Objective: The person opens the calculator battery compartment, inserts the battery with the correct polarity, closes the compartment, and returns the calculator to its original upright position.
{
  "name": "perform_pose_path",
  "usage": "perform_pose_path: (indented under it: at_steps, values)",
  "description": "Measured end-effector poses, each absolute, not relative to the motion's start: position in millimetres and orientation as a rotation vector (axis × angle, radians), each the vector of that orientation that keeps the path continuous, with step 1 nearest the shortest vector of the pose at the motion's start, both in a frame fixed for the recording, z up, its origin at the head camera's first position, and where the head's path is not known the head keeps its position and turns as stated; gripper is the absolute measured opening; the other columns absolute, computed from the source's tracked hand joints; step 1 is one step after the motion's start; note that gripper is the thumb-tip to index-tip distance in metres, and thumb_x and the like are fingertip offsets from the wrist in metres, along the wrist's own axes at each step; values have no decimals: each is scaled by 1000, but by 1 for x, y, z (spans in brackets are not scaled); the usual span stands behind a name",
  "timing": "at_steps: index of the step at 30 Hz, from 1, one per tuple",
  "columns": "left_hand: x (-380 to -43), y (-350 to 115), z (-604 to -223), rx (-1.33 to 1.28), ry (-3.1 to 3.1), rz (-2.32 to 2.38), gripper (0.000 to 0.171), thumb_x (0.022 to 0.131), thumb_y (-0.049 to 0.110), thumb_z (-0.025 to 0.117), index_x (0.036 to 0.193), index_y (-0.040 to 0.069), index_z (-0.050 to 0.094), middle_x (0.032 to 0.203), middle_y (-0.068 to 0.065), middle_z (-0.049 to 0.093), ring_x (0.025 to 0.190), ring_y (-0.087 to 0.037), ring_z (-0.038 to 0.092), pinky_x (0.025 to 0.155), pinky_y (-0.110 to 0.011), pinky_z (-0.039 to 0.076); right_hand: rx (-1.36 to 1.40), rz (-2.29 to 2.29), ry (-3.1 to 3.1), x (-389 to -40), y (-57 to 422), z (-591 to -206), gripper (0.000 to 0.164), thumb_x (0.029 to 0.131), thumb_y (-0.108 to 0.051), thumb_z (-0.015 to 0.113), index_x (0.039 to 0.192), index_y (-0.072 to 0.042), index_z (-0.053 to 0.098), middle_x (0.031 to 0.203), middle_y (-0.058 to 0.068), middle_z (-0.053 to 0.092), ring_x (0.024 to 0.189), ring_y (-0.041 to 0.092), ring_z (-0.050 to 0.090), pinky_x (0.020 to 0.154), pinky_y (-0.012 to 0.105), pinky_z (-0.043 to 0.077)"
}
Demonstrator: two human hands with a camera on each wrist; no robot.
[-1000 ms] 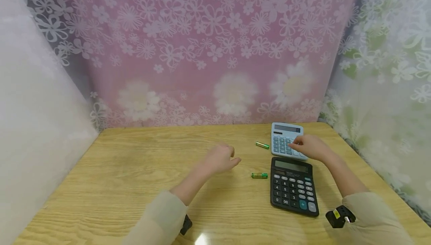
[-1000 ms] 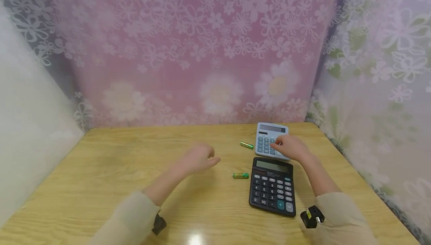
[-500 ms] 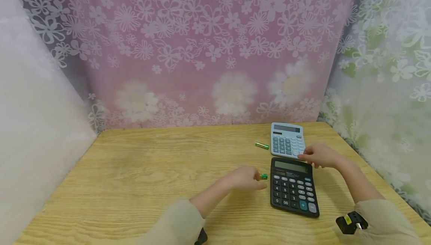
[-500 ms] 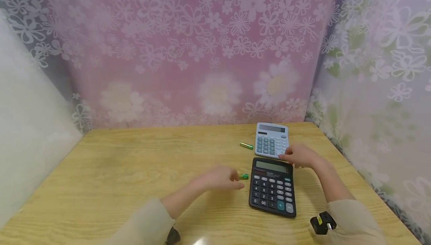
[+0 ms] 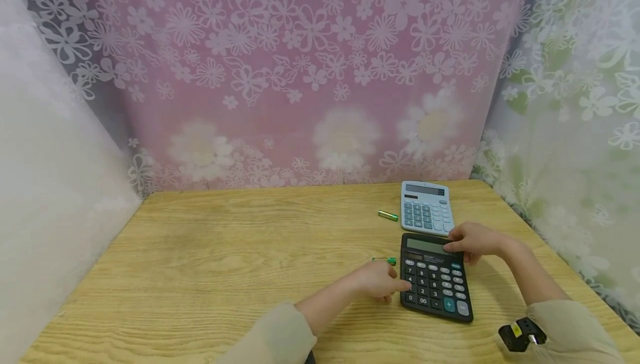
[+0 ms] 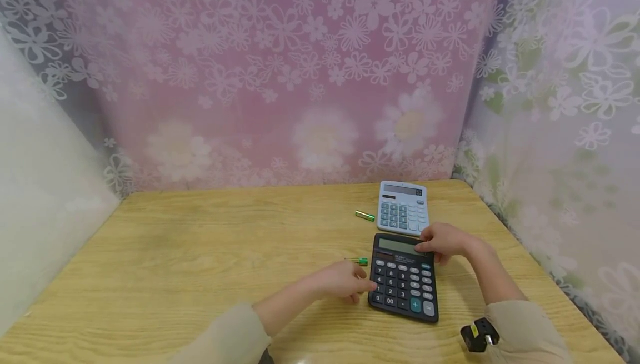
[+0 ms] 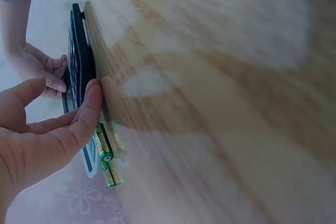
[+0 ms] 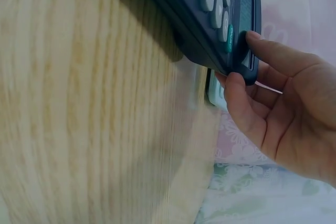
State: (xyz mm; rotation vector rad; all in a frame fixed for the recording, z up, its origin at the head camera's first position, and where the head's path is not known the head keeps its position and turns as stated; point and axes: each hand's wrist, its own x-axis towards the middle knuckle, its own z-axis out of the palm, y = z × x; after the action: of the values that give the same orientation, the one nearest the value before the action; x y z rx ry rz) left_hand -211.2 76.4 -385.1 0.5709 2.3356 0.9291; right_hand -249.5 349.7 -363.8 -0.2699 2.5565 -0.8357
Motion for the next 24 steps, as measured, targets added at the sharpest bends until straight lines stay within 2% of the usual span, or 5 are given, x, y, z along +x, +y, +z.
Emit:
perform_pose_path:
  at_steps: [6,12,19,24]
  values:
    - [-211,81,-389,518,2321,983,42,90,32,61,119,1,61,70,-3,64,62,-14,62,63,-24,50,-266,-895,2516,-247,349,-362,18,93,-18,57,84,-3,59,69,4,58,53,16,53,52,33,47]
    - [-207,87,-389,471,2359,1026,32,88,26,64,107,0,66,64,-3,61,57,-13,60,54,-23,49,-249,-892,2525,-247,348,-362,18,93,-19,57,87,-2,60,71,4,59,54,16,55,52,34,49]
    - [-205,89,-390,388,2307,1135,29,87,21,65,105,-3,66,71,-4,61,60,-14,62,55,-26,51,-230,-875,2544,-247,349,-363,24,93,-21,57,77,-3,53,67,5,58,53,18,58,53,33,50]
    - [-204,88,-391,330,2188,1258,27,88,17,64,104,-4,64,76,-8,62,65,-20,64,59,-31,53,-184,-909,2539,-246,350,-366,27,92,-23,58,74,-4,50,64,6,57,53,18,59,53,33,51]
